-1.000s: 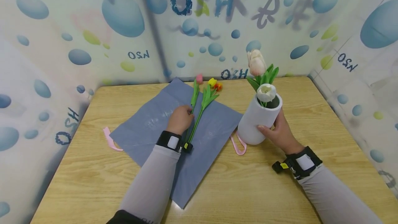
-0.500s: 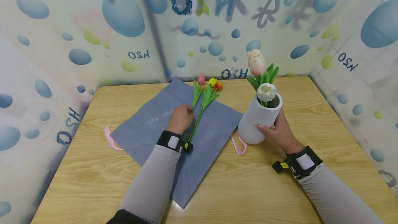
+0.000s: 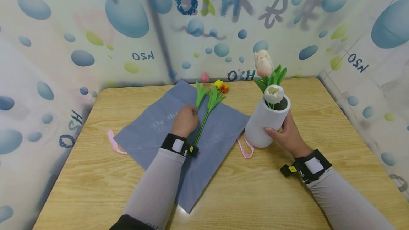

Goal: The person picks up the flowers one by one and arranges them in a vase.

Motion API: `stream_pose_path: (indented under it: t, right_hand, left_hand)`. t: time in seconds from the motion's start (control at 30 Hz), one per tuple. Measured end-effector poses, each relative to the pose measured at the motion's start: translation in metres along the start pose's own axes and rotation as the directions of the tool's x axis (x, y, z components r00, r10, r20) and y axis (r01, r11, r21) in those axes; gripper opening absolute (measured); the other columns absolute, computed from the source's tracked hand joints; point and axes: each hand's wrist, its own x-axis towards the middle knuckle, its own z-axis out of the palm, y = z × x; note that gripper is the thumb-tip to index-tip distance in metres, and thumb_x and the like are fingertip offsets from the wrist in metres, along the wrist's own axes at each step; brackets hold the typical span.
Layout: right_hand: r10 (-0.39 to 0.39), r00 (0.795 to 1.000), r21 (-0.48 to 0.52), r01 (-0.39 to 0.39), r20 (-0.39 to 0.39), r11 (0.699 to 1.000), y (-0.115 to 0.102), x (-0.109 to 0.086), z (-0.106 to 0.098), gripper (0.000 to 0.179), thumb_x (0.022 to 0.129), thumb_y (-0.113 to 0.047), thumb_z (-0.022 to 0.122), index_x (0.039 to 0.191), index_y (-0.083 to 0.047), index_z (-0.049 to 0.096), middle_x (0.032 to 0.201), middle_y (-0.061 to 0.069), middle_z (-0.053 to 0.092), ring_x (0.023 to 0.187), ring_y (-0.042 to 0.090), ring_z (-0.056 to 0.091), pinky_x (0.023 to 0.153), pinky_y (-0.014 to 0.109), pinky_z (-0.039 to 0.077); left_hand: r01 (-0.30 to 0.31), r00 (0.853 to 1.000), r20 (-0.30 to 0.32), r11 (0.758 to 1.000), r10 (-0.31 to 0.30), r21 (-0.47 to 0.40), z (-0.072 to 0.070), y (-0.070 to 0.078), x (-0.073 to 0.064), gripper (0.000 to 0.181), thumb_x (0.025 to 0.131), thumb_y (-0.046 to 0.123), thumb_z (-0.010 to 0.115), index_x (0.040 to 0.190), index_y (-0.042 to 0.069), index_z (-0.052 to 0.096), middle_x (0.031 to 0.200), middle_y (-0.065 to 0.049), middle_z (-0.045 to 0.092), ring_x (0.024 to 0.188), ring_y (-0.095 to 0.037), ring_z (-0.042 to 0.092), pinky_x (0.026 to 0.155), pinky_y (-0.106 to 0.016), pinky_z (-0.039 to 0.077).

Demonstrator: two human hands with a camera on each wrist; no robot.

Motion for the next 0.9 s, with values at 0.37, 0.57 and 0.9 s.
stream_pose_path:
  t: [0.37, 0.57, 0.9]
  right_hand:
    - [-0.001, 1.0, 0.02, 0.001, 0.0, 1.0, -0.0007, 0.0006, -0.0002, 0.086, 0.087, -0.001, 0.069, 0.157, -0.025, 0.026, 0.143, -0.007, 0.05, 0.13, 0.009, 0.053, 0.106, 0.015, 0.043]
    - [0.0, 1.0, 0.023, 0.0, -0.001, 1.0, -0.001, 0.001, -0.0004, 0.086, 0.087, -0.001, 0.069, 0.157, -0.025, 0.026, 0.143, -0.007, 0.05, 0.13, 0.009, 0.053, 0.105, 0.015, 0.043]
    - [0.004, 1.0, 0.018, -0.004, 0.0, 1.0, -0.001, 0.0008, -0.0004, 0.085, 0.088, -0.001, 0.069, 0.157, -0.025, 0.026, 0.142, -0.008, 0.05, 0.129, 0.008, 0.053, 0.105, 0.015, 0.043]
  left_hand:
    - [-0.003, 0.998, -0.068, 0.997, -0.003, -0.08, -0.002, 0.0035, 0.0016, 0.035, 0.108, 0.011, 0.048, 0.14, -0.002, 0.058, 0.137, -0.021, 0.062, 0.121, -0.037, 0.064, 0.098, -0.05, 0.055]
    - [-0.052, 0.988, -0.152, 0.987, 0.028, -0.153, -0.0039, 0.0065, 0.0025, 0.035, 0.108, 0.006, 0.047, 0.141, -0.002, 0.058, 0.13, -0.02, 0.064, 0.123, -0.036, 0.06, 0.102, -0.05, 0.051]
    - [-0.011, 0.993, -0.12, 0.983, -0.011, -0.181, -0.0041, 0.009, 0.0019, 0.041, 0.108, 0.003, 0.043, 0.147, -0.003, 0.052, 0.138, -0.022, 0.062, 0.13, -0.038, 0.059, 0.106, -0.049, 0.05]
